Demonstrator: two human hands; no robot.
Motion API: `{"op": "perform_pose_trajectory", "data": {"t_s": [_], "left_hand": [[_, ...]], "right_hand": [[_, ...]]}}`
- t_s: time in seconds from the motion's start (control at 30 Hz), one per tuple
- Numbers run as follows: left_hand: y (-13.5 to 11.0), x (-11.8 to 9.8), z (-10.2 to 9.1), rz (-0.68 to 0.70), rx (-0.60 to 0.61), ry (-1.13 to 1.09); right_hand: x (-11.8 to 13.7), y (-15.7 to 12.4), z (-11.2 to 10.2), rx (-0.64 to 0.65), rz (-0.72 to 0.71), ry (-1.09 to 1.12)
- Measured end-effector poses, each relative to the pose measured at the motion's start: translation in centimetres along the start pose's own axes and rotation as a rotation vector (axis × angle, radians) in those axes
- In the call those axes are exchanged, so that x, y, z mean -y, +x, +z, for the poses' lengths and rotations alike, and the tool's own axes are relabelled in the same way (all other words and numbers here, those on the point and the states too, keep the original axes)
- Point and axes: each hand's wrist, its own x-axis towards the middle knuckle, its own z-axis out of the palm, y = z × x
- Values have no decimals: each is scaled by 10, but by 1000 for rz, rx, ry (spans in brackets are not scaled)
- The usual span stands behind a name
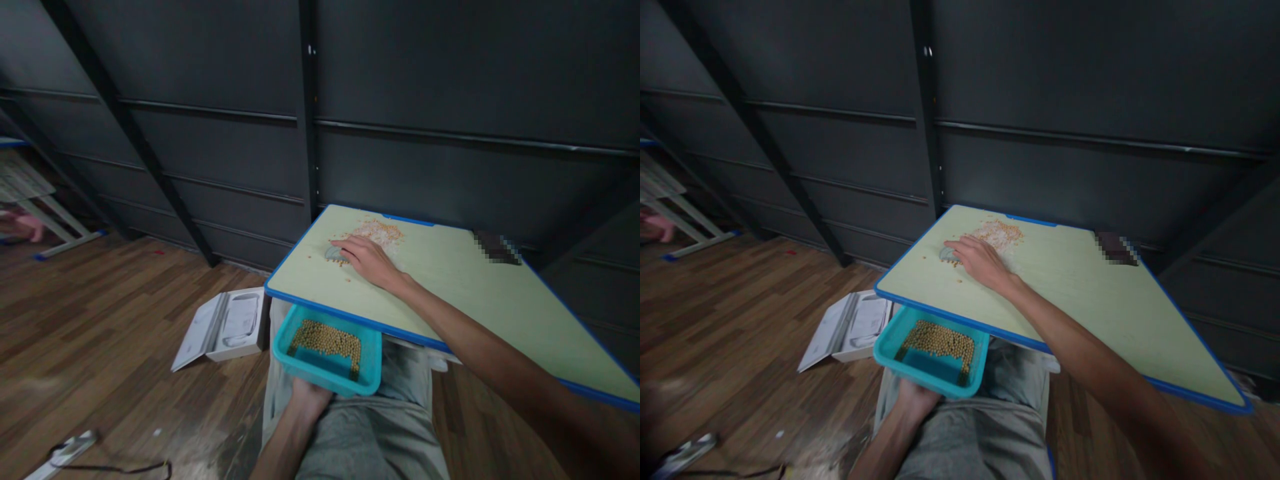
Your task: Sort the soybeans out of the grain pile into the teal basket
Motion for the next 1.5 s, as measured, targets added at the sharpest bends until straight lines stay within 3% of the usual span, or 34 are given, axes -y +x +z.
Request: {"op": "perform_pose_trajectory", "data": {"t_s": [0.5,0.83,1.5], "left_hand": [[-4,-1,7,-9,-2,21],[2,1,-3,-27,36,-39],[3,1,-4,3,51,-8]], "right_hand": [[11,1,-1,58,-81,40],[19,0,-2,66,-142,56],[26,-6,-3,55,-205,193]]}}
